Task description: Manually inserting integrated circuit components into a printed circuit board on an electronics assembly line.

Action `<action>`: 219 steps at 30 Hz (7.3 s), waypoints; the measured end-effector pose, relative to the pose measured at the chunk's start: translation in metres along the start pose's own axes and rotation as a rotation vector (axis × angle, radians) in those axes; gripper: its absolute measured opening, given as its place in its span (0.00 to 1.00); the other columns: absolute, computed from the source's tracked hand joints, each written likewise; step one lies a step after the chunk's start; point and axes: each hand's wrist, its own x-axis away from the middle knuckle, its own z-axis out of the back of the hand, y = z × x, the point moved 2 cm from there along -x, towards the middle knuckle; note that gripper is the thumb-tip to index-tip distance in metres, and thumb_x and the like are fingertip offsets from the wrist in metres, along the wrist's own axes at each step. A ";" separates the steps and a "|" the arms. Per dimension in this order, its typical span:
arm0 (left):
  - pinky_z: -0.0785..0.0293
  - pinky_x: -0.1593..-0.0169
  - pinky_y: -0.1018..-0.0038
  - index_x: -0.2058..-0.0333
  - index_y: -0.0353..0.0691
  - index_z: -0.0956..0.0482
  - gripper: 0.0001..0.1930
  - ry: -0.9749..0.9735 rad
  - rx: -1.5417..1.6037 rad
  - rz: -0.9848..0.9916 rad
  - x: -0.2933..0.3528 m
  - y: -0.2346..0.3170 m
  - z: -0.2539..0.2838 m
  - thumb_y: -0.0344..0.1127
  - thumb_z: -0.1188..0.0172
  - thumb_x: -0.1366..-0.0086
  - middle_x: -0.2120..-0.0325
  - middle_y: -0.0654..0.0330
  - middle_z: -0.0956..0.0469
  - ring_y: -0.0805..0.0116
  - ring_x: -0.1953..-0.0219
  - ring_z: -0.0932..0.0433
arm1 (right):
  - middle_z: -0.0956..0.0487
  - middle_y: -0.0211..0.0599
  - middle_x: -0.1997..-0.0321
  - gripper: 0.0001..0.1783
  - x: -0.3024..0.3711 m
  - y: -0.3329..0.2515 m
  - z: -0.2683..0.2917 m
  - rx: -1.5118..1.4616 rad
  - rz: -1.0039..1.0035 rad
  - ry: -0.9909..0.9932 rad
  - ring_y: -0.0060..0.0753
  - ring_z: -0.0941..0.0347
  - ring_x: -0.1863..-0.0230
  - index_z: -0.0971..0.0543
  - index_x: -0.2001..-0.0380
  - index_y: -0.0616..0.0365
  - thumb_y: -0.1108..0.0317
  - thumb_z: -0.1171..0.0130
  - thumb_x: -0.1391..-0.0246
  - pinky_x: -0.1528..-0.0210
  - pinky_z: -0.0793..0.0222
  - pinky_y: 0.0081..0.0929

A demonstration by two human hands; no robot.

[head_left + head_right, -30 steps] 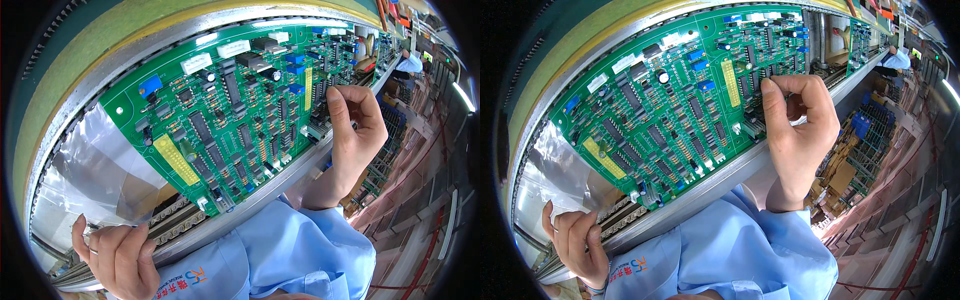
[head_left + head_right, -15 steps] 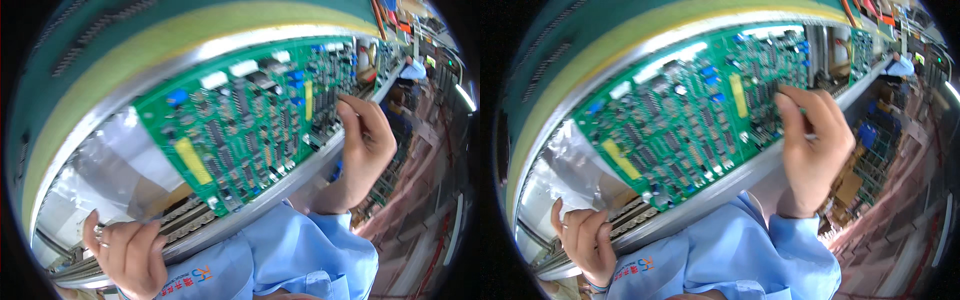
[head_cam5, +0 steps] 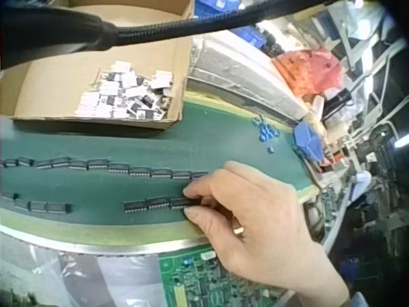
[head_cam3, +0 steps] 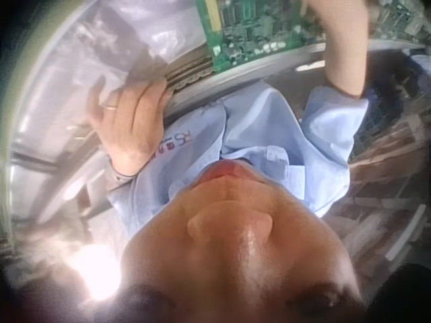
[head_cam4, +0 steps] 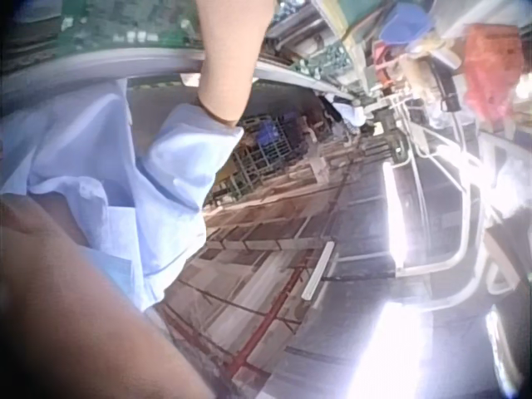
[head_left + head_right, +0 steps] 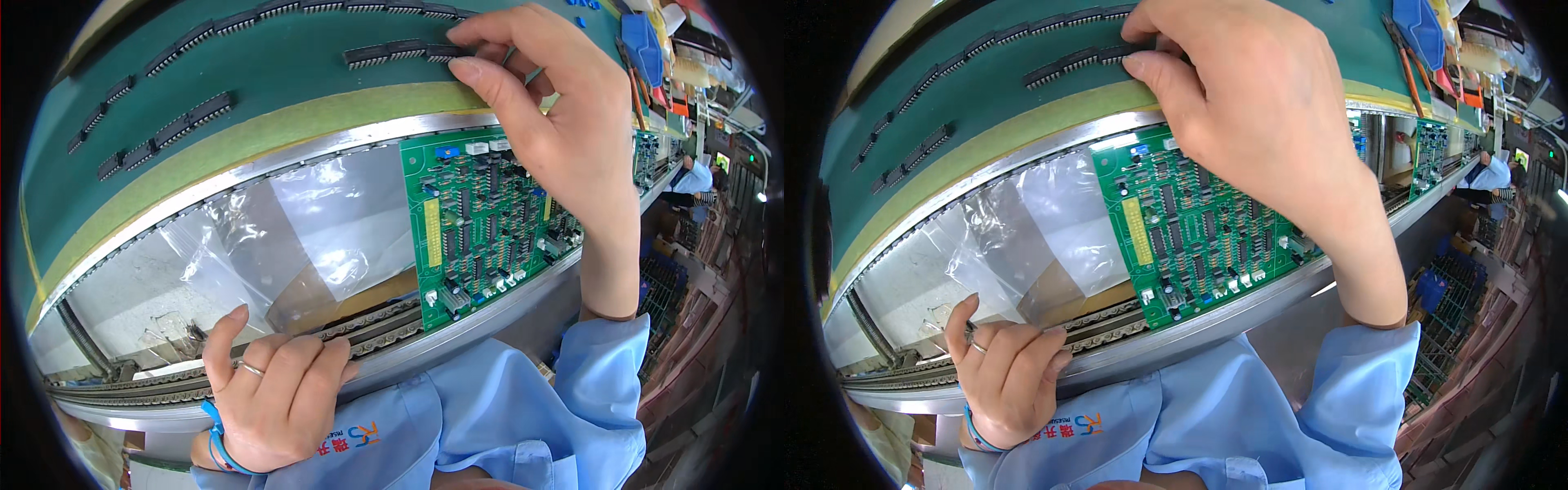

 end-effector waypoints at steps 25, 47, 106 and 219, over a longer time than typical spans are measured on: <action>0.37 0.43 0.48 0.66 0.41 0.19 0.10 -0.061 0.130 -0.010 0.025 0.007 -0.010 0.39 0.36 0.43 0.76 0.64 0.25 0.68 0.74 0.27 | 0.26 0.34 0.77 0.07 0.133 0.003 -0.038 0.091 -0.357 0.214 0.21 0.31 0.80 0.23 0.73 0.64 0.79 0.33 0.55 0.77 0.34 0.17; 0.35 0.46 0.61 0.72 0.49 0.17 0.09 0.040 0.106 0.020 0.022 -0.001 -0.013 0.41 0.42 0.36 0.78 0.70 0.21 0.75 0.73 0.22 | 0.26 0.31 0.78 0.07 0.138 0.000 -0.049 0.083 -0.400 0.298 0.17 0.35 0.80 0.23 0.75 0.64 0.78 0.34 0.52 0.75 0.39 0.16; 0.38 0.38 0.54 0.72 0.55 0.16 0.10 0.102 -0.035 0.012 0.027 -0.004 -0.021 0.47 0.43 0.34 0.78 0.75 0.20 0.81 0.75 0.25 | 0.25 0.32 0.80 0.07 0.127 -0.001 -0.046 0.085 -0.336 0.216 0.18 0.30 0.81 0.22 0.76 0.63 0.81 0.32 0.57 0.78 0.33 0.16; 0.39 0.38 0.55 0.71 0.53 0.15 0.12 -0.017 -0.076 0.122 0.020 -0.001 -0.014 0.48 0.44 0.34 0.78 0.75 0.21 0.80 0.72 0.24 | 0.23 0.28 0.75 0.06 0.121 -0.005 -0.031 0.014 -0.587 0.071 0.16 0.31 0.73 0.22 0.73 0.66 0.77 0.34 0.52 0.67 0.36 0.14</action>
